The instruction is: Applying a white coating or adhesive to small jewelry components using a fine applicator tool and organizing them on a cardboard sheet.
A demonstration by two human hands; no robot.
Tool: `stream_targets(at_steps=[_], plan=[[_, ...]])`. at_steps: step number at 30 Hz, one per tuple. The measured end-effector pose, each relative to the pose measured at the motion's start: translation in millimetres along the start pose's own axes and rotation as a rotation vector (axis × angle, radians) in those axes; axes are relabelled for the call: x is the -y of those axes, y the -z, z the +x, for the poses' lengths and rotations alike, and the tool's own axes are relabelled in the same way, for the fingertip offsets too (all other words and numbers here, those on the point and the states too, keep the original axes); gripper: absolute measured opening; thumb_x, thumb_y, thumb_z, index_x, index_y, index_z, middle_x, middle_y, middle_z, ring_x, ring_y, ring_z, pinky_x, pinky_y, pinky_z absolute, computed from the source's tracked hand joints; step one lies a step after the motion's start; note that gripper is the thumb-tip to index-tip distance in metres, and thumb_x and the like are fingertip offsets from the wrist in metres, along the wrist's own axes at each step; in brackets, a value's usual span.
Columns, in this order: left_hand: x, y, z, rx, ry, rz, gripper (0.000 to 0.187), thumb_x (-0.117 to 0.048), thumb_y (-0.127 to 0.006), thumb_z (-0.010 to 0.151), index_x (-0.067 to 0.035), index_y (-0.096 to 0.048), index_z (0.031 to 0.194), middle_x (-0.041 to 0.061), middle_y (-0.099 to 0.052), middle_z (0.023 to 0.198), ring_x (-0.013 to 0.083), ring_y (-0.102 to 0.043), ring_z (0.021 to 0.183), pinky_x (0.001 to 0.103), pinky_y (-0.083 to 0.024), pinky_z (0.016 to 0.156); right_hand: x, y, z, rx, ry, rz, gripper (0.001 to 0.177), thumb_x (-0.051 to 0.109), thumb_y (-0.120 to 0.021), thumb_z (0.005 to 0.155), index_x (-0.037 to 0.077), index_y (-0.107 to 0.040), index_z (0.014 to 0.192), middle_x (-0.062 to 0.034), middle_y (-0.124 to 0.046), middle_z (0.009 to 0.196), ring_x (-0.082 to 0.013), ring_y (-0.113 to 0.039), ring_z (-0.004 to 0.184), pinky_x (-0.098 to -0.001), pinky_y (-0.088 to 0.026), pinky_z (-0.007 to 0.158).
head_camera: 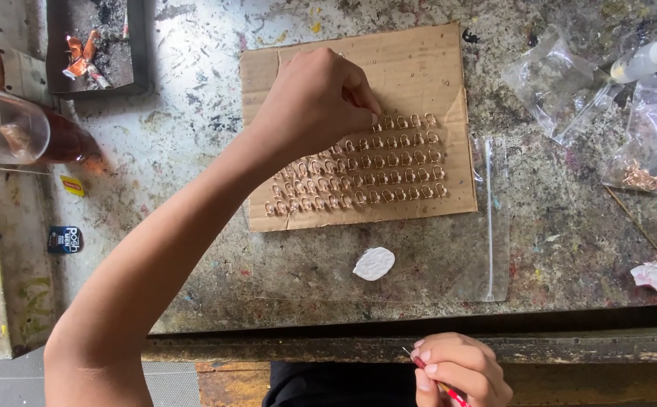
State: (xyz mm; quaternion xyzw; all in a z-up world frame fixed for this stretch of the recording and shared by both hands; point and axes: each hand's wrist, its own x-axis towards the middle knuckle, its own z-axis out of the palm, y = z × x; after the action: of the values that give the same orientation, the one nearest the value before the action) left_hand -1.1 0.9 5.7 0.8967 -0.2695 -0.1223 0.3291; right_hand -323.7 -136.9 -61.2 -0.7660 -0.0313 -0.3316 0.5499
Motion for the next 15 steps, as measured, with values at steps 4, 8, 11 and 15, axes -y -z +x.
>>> stream_targets(at_steps=[4,8,11,15], plan=[[-1.9,1.5,-1.1,0.023,0.009,-0.012,0.007,-0.01,-0.082,0.075,-0.016,-0.083,0.078,-0.003,-0.082,0.079,0.0063,-0.073,0.064,0.024,-0.062,0.057,1.7,-1.3,0.3,-0.004,-0.021,-0.007,0.008,0.014,-0.065,0.088,0.013,-0.057,0.086,-0.0022,-0.064,0.076,-0.0117,-0.065,0.054,-0.0208,-0.067,0.058],[-3.5,2.6,-1.5,0.031,-0.003,-0.051,0.006,-0.012,-0.081,0.083,-0.015,-0.082,0.088,-0.001,-0.082,0.081,0.006,-0.074,0.067,0.02,-0.063,0.062,2.8,-2.6,0.9,-0.016,-0.02,-0.014,0.008,0.015,-0.064,0.088,0.013,-0.057,0.086,-0.0022,-0.063,0.075,-0.0118,-0.064,0.053,-0.0205,-0.066,0.056],[-5.4,2.1,-1.7,0.038,-0.028,-0.048,0.008,-0.014,-0.08,0.086,-0.014,-0.082,0.094,0.0,-0.082,0.081,0.0062,-0.074,0.065,0.021,-0.063,0.06,1.4,-1.4,0.8,-0.009,-0.017,-0.012,0.008,0.014,-0.065,0.088,0.013,-0.057,0.087,-0.0024,-0.063,0.076,-0.0119,-0.065,0.054,-0.0205,-0.066,0.057],[-5.1,2.3,-0.3,0.058,-0.046,-0.043,0.013,-0.015,-0.08,0.086,-0.014,-0.083,0.098,0.001,-0.083,0.091,0.0086,-0.077,0.073,0.023,-0.065,0.064,0.8,0.2,-1.2,-0.001,-0.027,-0.014,0.008,0.015,-0.065,0.088,0.014,-0.057,0.087,-0.002,-0.064,0.077,-0.0117,-0.065,0.055,-0.0203,-0.067,0.057]])
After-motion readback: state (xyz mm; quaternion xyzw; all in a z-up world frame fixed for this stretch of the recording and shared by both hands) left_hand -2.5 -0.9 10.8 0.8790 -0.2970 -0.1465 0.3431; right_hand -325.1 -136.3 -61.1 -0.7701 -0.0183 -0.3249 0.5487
